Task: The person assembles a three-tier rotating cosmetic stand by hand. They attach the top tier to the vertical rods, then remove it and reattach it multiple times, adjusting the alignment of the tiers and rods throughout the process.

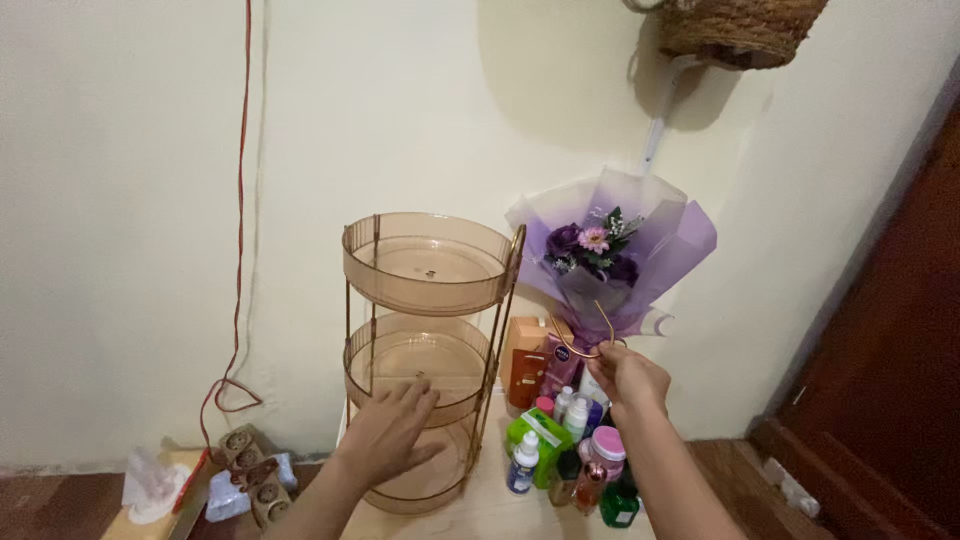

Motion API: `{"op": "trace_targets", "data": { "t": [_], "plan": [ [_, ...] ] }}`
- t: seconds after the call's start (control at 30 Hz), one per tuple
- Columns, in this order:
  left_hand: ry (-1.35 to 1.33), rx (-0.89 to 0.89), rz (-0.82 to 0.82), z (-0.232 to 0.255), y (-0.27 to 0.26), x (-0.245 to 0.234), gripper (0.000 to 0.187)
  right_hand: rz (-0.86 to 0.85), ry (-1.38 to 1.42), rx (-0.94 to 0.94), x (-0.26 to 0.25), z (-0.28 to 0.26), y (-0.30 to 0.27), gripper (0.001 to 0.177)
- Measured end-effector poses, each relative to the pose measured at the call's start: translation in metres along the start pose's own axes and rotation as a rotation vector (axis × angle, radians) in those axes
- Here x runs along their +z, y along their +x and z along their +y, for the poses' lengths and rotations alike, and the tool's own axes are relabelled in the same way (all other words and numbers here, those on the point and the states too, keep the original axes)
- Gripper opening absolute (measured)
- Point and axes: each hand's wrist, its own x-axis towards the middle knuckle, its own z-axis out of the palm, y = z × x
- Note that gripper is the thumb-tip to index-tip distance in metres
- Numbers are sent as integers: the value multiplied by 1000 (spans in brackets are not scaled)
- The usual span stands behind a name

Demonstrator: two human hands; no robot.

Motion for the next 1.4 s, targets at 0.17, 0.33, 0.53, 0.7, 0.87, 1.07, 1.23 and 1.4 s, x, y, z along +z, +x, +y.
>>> {"op": "trace_targets", "data": {
  "t": [0.17, 0.33, 0.53, 0.7, 0.87, 1.07, 1.23, 1.4],
  "plan": [
    [208, -94, -296, -15, 5, 16, 51, 2, -24, 46, 1, 23, -2, 9],
    [236, -57, -52, -19, -1, 14, 44, -1, -16, 74, -3, 63, 6, 7],
    [241, -190, -112, -9, 5, 17, 46, -4, -184, 180, -15, 124, -8, 4],
    [156, -155, -26, -13, -3, 21, 60, -70, -441, 325, -45, 173, -15, 7],
    [85, -143, 84, -26, -10, 29, 61, -56, -404, 233, -69, 235, 1, 12],
    [9, -172, 29, -23, -2, 30, 60, -81, -843, 284, -80, 281, 19, 18],
    [-55, -130, 48, -17, -2, 25, 66, -4, -793, 319, -82, 307, 18, 12],
    [-76, -160, 22, -13, -2, 21, 72, 17, -1312, 196, -88, 322, 19, 29]
  ]
}}
